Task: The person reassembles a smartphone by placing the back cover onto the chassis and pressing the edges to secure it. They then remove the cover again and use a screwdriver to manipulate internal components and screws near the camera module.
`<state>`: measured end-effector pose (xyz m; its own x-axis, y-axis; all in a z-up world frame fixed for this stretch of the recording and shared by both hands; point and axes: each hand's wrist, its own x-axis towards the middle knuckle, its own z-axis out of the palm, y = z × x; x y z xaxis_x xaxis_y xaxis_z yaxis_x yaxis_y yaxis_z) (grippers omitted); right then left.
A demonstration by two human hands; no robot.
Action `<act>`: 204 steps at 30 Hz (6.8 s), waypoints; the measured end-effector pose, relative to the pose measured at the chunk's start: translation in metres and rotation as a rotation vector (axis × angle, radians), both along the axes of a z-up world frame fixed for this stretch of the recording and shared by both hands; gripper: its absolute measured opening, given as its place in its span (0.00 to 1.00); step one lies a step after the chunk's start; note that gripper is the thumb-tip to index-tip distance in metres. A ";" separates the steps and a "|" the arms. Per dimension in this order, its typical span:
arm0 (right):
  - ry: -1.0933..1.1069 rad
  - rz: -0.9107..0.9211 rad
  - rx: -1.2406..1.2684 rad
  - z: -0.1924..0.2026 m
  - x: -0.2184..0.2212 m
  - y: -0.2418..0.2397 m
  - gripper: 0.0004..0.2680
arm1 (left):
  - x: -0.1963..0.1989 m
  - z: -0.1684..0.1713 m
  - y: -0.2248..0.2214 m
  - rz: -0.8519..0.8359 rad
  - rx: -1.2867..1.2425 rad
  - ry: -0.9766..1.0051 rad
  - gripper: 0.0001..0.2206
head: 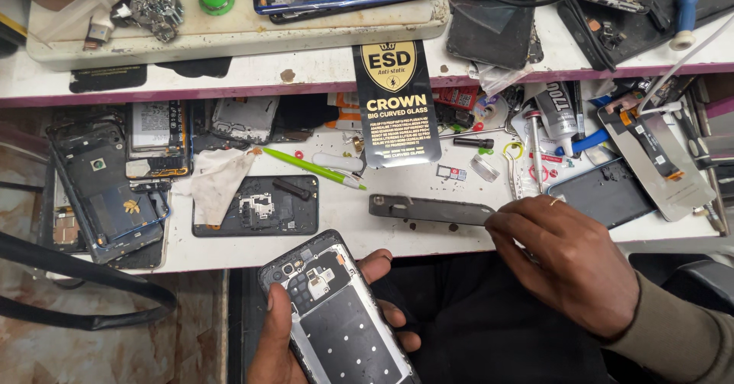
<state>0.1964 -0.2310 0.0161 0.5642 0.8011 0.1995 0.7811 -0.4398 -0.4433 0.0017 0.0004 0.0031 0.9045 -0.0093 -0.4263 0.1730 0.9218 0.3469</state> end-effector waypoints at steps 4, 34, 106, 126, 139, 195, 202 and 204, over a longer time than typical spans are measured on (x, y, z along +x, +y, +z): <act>0.019 -0.055 0.042 0.004 0.002 0.002 0.08 | 0.000 0.003 -0.001 0.006 0.022 0.049 0.45; -0.077 -0.016 0.113 0.017 0.001 0.005 0.08 | -0.003 -0.014 -0.011 0.239 0.074 -0.148 0.33; 1.667 -0.327 0.210 -0.071 -0.075 -0.067 0.08 | 0.035 -0.007 -0.088 0.040 0.410 0.157 0.43; 0.854 0.116 0.194 0.027 -0.030 -0.060 0.16 | 0.033 0.017 -0.080 -0.638 0.463 -0.096 0.18; 1.517 0.158 -0.322 0.019 0.008 -0.032 0.12 | 0.027 -0.015 -0.069 -0.978 0.343 -0.107 0.15; 0.989 0.335 -0.172 0.026 -0.034 0.007 0.10 | 0.016 -0.027 -0.078 -0.858 0.219 -0.087 0.23; 1.359 0.209 -0.217 0.016 -0.016 -0.017 0.16 | 0.016 -0.010 -0.072 -0.759 0.133 -0.090 0.24; 1.321 0.093 -0.145 0.013 -0.005 -0.022 0.14 | 0.015 -0.006 -0.071 -0.759 0.160 -0.075 0.24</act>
<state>0.1914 -0.2526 0.0291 0.2088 0.8143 -0.5416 -0.1670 -0.5160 -0.8402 0.0170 -0.0704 -0.0027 0.7017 -0.5809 -0.4126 0.7073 0.4986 0.5011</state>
